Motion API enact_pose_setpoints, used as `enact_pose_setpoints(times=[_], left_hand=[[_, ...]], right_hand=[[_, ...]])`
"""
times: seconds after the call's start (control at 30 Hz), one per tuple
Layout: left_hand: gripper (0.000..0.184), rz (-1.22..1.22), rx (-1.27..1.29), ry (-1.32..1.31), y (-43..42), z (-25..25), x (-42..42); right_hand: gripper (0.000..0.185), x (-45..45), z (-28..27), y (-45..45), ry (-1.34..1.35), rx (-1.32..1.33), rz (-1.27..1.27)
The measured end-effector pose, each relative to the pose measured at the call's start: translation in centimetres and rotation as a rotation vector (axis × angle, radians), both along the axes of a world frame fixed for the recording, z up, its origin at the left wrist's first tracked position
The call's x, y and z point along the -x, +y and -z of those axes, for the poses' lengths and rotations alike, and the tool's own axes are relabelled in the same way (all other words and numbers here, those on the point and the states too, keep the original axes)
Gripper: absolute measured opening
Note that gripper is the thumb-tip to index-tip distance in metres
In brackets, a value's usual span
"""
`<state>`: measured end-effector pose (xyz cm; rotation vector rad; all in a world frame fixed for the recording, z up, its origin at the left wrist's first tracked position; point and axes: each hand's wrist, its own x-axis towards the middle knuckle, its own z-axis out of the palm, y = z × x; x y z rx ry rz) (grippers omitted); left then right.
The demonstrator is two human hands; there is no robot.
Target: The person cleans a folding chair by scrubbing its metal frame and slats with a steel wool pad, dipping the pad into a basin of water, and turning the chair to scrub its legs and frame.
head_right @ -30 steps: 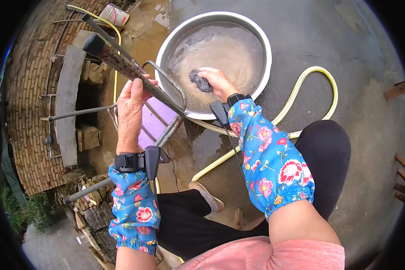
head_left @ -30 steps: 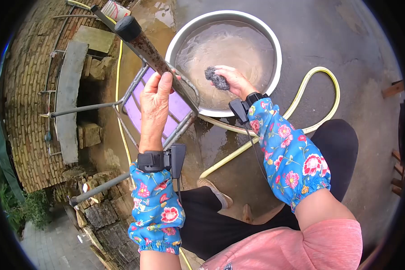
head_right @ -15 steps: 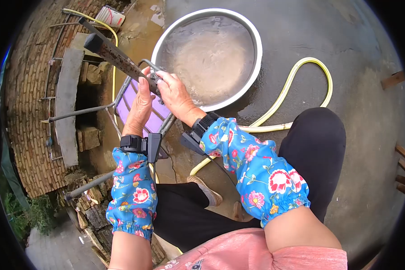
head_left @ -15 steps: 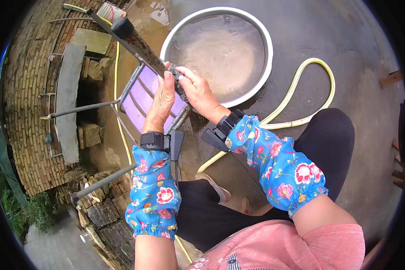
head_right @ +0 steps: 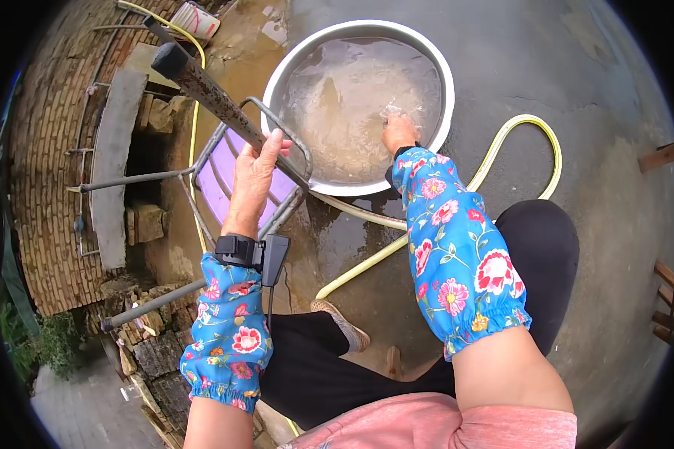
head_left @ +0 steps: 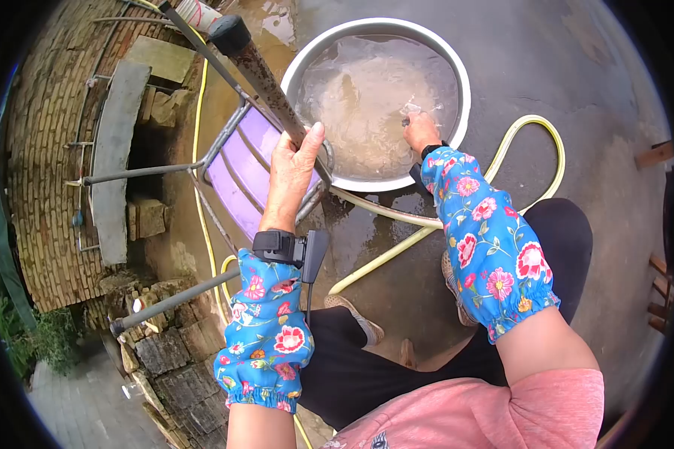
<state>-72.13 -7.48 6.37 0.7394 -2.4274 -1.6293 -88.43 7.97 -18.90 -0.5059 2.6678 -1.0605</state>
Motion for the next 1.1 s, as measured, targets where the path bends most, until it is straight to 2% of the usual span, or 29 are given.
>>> enact_pose_setpoints(times=[0.07,0.13,0.17,0.2,0.27,0.3,0.37,0.43,0.5,0.57,0.63,0.73,0.77,0.83,0.87,0.9,0.97,1.0,1.03,1.07,1.1], left_hand=[[0.044,-0.018,-0.023,0.010,-0.1,0.5,0.1],[0.036,-0.053,-0.052,0.031,0.0,1.0,0.0],[0.036,-0.058,-0.058,0.030,0.1,1.3,0.0],[0.033,-0.049,-0.068,0.046,0.0,1.8,0.1],[0.026,-0.068,-0.073,0.074,-0.3,2.4,0.3],[0.026,-0.073,-0.070,0.076,-0.1,2.5,0.4],[0.024,-0.128,-0.151,0.096,0.4,2.7,0.6],[0.024,-0.132,-0.125,0.112,0.3,2.3,0.7],[0.024,-0.208,-0.163,0.208,0.0,1.4,-0.6],[0.024,-0.312,-0.171,0.282,-0.8,-0.1,-1.6],[0.024,-0.395,-0.147,0.360,-2.3,-2.4,-3.4],[0.028,-0.530,-0.076,0.455,-5.0,-6.4,-6.5],[0.029,-0.593,-0.016,0.461,-5.8,-4.3,-5.9],[0.031,-0.653,0.006,0.487,-7.2,-4.5,-7.7],[0.032,-0.680,0.038,0.476,-7.4,-5.3,-8.3],[0.032,-0.707,0.041,0.474,-7.5,-5.4,-8.7],[0.031,-0.688,0.033,0.459,-7.2,-5.3,-9.0],[0.030,-0.691,0.019,0.455,-7.1,-5.0,-9.4],[0.029,-0.675,0.016,0.458,-6.4,-5.2,-9.4],[0.028,-0.677,0.012,0.455,-5.7,-5.4,-9.2],[0.028,-0.670,0.007,0.457,-5.0,-6.2,-8.9]], right_hand=[[0.031,0.8,0.5,-0.1,-0.146,-0.304,-0.078],[0.033,0.1,0.9,-2.1,-0.588,0.266,-0.236],[0.037,-2.0,-2.7,-2.8,-0.860,0.595,-0.238],[0.036,-4.0,-7.3,-3.4,-0.795,0.639,-0.334],[0.038,-7.9,-11.4,-5.7,-0.626,0.701,-0.535],[0.038,-9.5,-10.0,-6.9,-0.303,0.793,-0.505],[0.038,-9.9,-7.0,-6.0,-0.022,0.381,-0.691],[0.035,-9.2,-4.6,-4.0,0.021,0.089,-0.619],[0.034,-7.6,-5.7,-1.6,-0.237,0.343,-0.241],[0.033,-5.6,-4.9,-0.8,-0.259,0.454,-0.014],[0.032,-3.4,-3.4,0.1,-0.029,0.381,-0.116],[0.029,-0.2,-0.9,1.8,-0.053,0.050,-0.076],[0.028,1.6,4.4,1.0,-0.042,-0.049,-0.026],[0.027,1.6,8.5,0.7,0.041,-0.152,0.018],[0.029,2.6,8.7,0.1,-0.196,-0.147,-0.141],[0.029,1.5,7.3,-1.3,-0.195,-0.153,-0.167],[0.030,-1.7,2.5,-4.4,-0.902,0.641,-0.155],[0.030,-4.4,-1.8,-6.0,-0.974,0.846,-0.261],[0.028,-7.4,-5.5,-7.8,-0.924,0.958,-0.340],[0.029,-10.4,-9.3,-8.9,-0.808,0.957,-0.465],[0.029,-13.5,-14.4,-8.8,-0.426,0.870,-0.625]])
